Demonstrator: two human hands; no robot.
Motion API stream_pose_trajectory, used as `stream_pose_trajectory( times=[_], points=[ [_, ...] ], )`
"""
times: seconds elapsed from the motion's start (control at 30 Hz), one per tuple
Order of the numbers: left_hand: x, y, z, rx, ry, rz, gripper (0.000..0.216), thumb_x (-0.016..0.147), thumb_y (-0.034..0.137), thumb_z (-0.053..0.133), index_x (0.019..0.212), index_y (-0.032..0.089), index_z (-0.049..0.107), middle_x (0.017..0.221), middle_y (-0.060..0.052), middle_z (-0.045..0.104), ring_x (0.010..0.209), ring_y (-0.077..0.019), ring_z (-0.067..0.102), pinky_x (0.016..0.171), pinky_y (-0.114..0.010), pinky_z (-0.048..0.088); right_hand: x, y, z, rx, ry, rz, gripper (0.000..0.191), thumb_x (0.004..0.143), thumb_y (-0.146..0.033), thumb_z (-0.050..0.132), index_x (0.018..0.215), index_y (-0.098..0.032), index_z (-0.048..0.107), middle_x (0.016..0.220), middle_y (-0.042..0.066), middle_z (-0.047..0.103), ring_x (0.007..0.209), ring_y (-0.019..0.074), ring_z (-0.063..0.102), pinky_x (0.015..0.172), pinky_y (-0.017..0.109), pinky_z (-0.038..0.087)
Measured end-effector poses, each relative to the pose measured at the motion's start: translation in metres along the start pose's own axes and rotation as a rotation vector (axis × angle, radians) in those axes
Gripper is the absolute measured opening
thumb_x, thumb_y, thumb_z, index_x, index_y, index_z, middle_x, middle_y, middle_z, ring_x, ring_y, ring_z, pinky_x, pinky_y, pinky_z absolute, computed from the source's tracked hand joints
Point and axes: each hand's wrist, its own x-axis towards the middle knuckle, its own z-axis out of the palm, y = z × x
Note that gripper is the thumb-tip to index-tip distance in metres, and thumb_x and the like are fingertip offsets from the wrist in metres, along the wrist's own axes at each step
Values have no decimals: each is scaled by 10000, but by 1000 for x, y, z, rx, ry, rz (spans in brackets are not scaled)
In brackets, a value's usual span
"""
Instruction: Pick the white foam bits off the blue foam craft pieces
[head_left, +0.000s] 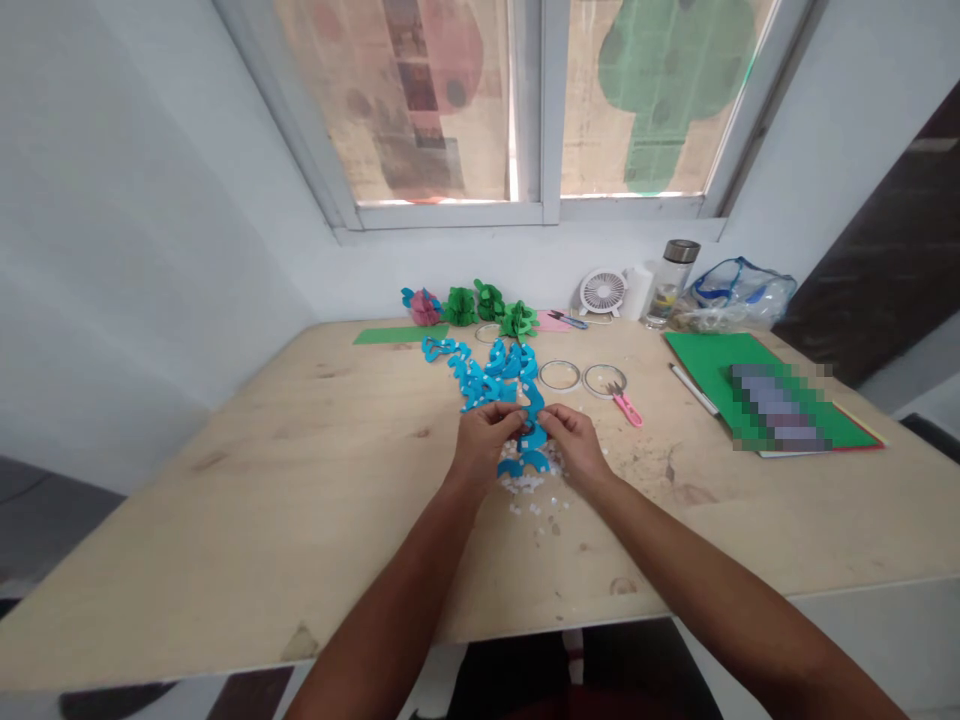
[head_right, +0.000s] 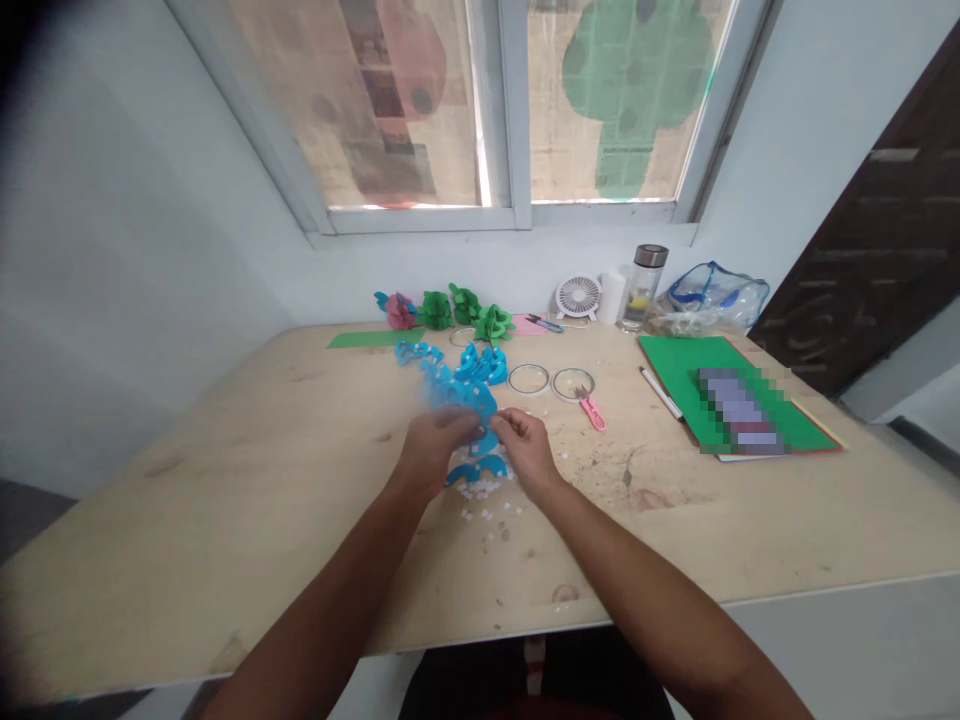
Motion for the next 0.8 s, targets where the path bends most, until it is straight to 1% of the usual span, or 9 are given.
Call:
stream_pose_trajectory(
  times=[0.1,0.23,0.43,0.53,0.63,0.7,0.8],
  points=[
    [-2,1,1,3,-27,-12,183,526,242,740,654,122,687,574,-17,652,554,-132,594,595,-258,487,0,-1,0,23,8,-12,264,699,-426,668,782,-177,640,654,-4,618,591,126,528,560,241,418],
    [-2,-1,1,9,-75,-38,202,511,252,755,654,125,690,581,-20,656,559,-135,597,598,-262,490,1,-3,1,41,25,0,294,661,-452,697,743,-179,625,624,-4,612,564,131,532,528,242,415],
    [0,-4,-1,3,-116,-62,197,518,257,754,658,136,685,584,-14,651,567,-131,596,599,-254,486,0,-6,1,11,61,-28,289,651,-443,704,705,-167,637,586,-14,599,512,110,496,494,232,380],
    [0,-1,-3,33,-151,-63,205,538,271,750,679,137,685,597,-22,650,574,-136,595,573,-248,476,0,-6,0,-14,75,-41,282,654,-437,702,692,-164,641,577,-18,594,508,107,487,495,231,372],
    [-1,5,-6,50,-191,-59,243,558,299,756,733,144,691,666,-38,668,606,-145,607,551,-239,465,0,-6,0,-5,79,-38,267,661,-425,700,685,-165,644,571,-22,587,499,103,474,492,231,356],
    [-2,8,-6,54,-179,-27,281,556,319,766,770,153,692,722,-43,679,636,-151,613,555,-241,467,-1,-6,0,-6,78,-33,267,658,-427,701,678,-166,646,565,-21,583,497,106,469,490,233,351],
    [-3,8,-4,86,-109,47,312,526,323,785,775,158,692,730,-35,680,659,-157,609,578,-249,473,-2,-6,1,-26,61,-27,273,653,-432,701,682,-165,651,574,-13,586,508,113,475,499,238,359]
  ],
)
